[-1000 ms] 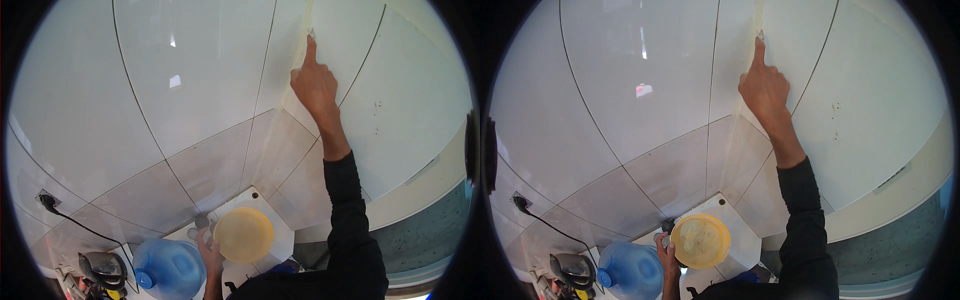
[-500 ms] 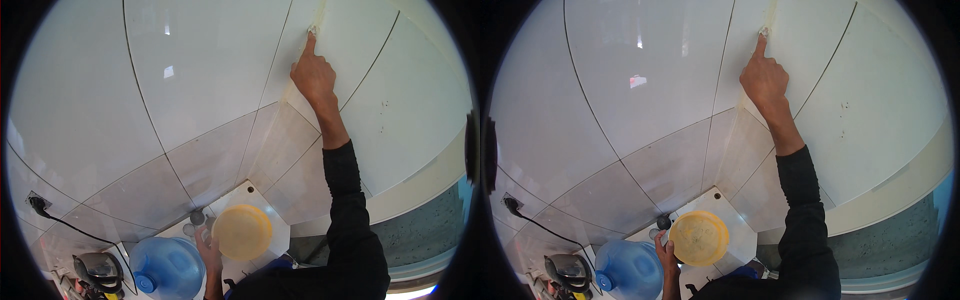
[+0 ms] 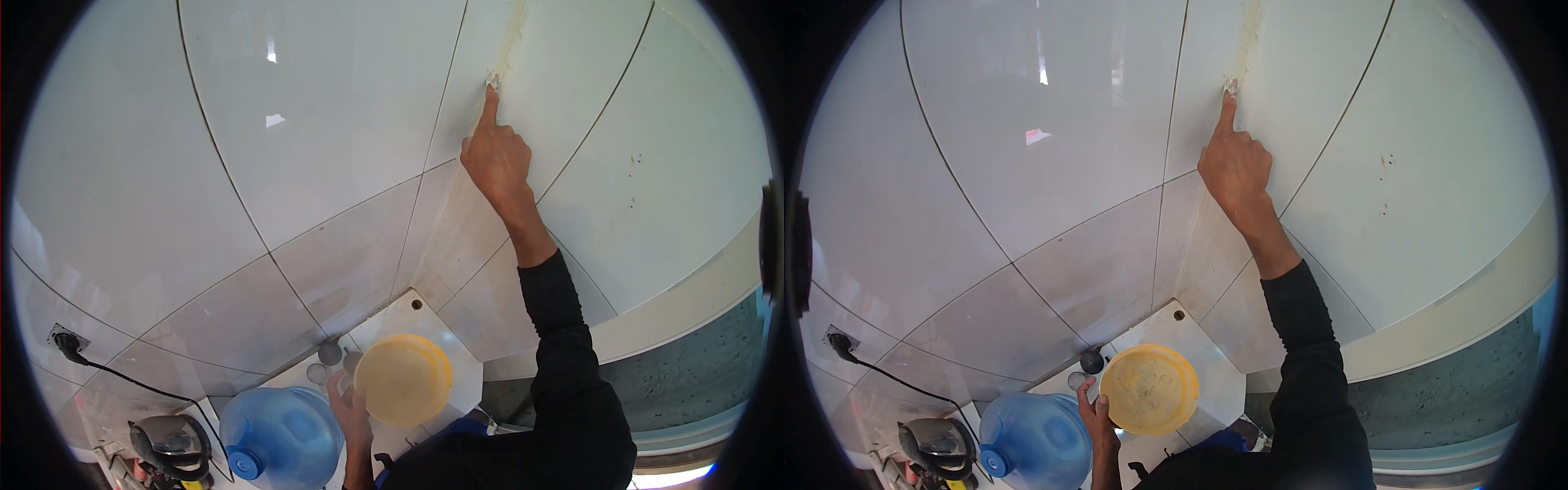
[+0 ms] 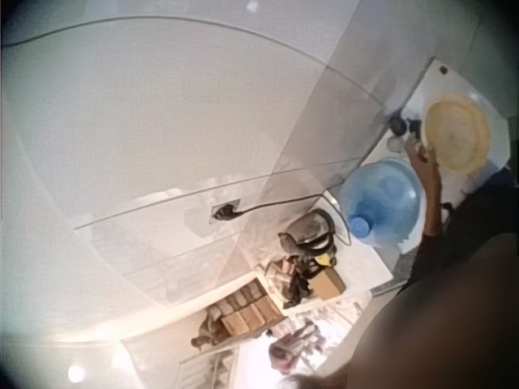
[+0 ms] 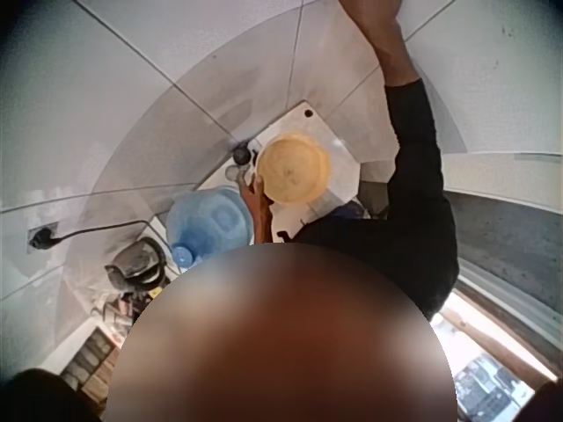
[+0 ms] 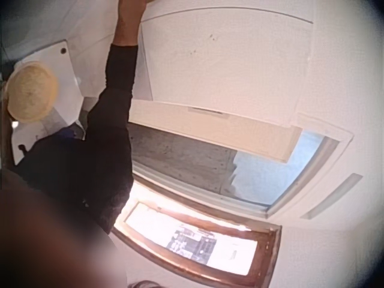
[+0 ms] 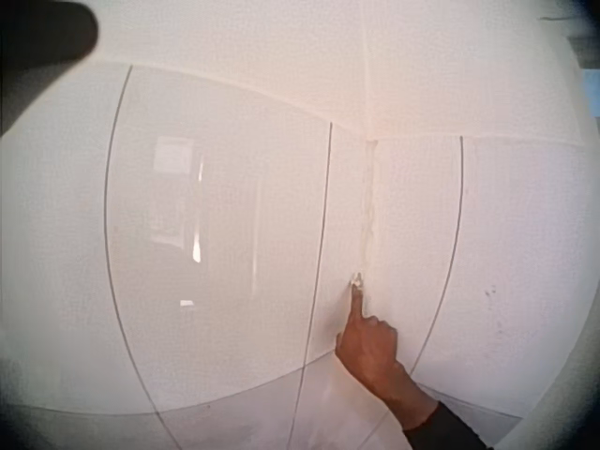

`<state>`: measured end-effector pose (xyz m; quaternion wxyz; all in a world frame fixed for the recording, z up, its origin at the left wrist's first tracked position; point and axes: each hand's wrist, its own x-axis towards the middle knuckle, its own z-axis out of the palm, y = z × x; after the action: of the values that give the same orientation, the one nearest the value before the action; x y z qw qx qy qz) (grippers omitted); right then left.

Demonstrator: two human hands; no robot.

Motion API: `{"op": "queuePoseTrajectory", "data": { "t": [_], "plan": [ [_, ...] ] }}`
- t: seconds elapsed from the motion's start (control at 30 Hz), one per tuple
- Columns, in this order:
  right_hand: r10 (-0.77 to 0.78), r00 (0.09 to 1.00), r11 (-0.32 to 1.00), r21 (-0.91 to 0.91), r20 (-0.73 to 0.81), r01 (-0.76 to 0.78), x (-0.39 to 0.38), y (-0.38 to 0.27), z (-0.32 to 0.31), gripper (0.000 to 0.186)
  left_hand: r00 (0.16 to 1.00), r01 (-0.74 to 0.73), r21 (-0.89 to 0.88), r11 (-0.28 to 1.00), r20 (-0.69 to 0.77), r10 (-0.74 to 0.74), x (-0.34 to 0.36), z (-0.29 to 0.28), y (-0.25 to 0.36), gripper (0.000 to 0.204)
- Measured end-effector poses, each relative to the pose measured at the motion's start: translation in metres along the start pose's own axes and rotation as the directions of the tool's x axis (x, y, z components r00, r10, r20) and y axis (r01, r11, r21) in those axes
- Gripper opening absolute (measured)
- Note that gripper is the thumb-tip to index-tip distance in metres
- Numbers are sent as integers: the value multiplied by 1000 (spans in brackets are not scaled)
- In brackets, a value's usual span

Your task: Apply grout or plaster into the seams between wall tiles using fingers.

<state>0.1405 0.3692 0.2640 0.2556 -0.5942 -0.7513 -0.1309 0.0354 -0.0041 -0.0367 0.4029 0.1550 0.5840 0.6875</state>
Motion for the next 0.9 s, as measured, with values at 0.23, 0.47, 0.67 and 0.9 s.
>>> {"op": "queuePoseTrajectory", "data": {
  "t": [0.23, 0.47, 0.67, 0.9],
  "plan": [
    [-6, 1000, 1000, -13, 6, 6, -20, 5, 35, 90, 998, 50, 41, 998, -27, -49, 0, -3, -2, 65],
    [3, 1000, 1000, -2, 3, -2, -35, 7, 59, 92, 998, 54, 73, 996, -28, -52, -1, -4, 3, 65],
    [26, 994, 999, 19, 108, -28, -53, 10, 72, 94, 998, 8, 84, 996, -57, -3, 3, -6, -8, 63],
    [-16, 948, 1000, 25, 319, 9, -103, 28, 80, 91, 998, 63, 4, 998, -17, -63, -1, 5, 11, 58]
  ]
}}
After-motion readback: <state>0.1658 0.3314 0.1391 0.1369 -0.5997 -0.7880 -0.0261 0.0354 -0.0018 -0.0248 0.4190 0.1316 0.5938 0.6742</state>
